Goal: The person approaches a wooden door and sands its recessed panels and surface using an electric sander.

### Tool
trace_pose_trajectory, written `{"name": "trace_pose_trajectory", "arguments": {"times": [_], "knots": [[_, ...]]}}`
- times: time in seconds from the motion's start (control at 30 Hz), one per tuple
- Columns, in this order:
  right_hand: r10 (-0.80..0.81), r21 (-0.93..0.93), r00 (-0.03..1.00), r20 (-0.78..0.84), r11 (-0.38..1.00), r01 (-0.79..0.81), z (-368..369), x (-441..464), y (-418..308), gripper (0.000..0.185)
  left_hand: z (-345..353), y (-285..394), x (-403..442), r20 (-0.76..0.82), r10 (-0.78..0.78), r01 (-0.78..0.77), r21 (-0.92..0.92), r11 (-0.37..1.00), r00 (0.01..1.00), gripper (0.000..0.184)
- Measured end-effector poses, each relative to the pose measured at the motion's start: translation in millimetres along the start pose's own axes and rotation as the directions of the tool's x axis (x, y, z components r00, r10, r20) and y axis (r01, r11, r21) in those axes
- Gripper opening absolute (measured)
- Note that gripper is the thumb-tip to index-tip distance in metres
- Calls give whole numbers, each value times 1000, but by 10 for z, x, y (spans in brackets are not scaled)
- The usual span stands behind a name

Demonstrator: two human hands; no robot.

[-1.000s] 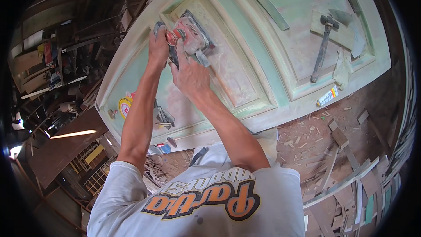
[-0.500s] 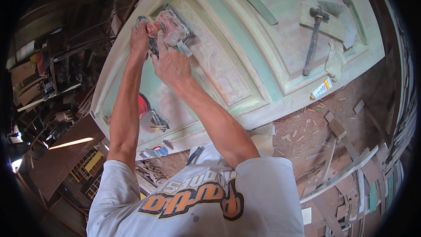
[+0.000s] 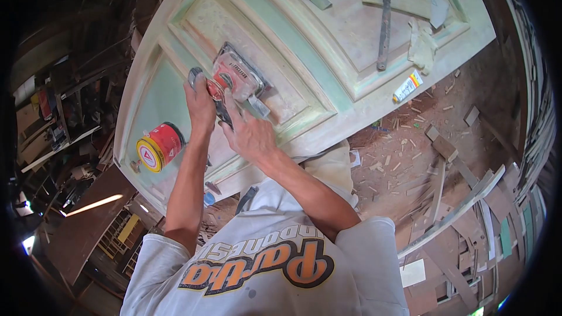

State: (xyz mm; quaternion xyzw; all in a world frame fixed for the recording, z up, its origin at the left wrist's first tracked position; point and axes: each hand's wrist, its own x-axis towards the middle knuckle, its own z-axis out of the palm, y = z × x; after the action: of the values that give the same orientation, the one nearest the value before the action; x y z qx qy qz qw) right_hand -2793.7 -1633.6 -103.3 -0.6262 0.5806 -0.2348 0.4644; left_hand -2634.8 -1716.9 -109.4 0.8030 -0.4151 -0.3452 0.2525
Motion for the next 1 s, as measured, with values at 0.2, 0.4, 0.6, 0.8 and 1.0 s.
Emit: {"name": "trace_pose_trajectory", "arguments": {"times": [0.2,0.4,0.6,0.8,1.0], "knots": [[60,1,994,87,998,-61,-213,-533,139,96,189,-98,-610,17,2,-1,-49,999,1000,54],[43,-9,996,77,999,-42,-299,-892,261,98,292,-127,-1036,19,-36,36,-22,999,999,54],[63,-17,992,111,998,-62,-324,-966,270,99,303,39,-1188,59,-115,120,-93,988,992,46],[41,3,996,83,999,-42,-242,-601,156,96,219,-33,-739,10,-20,20,-21,1000,1000,57],[-16,-6,1000,17,1000,16,26,149,-54,94,-23,19,162,-17,-3,4,40,999,1000,60]]}}
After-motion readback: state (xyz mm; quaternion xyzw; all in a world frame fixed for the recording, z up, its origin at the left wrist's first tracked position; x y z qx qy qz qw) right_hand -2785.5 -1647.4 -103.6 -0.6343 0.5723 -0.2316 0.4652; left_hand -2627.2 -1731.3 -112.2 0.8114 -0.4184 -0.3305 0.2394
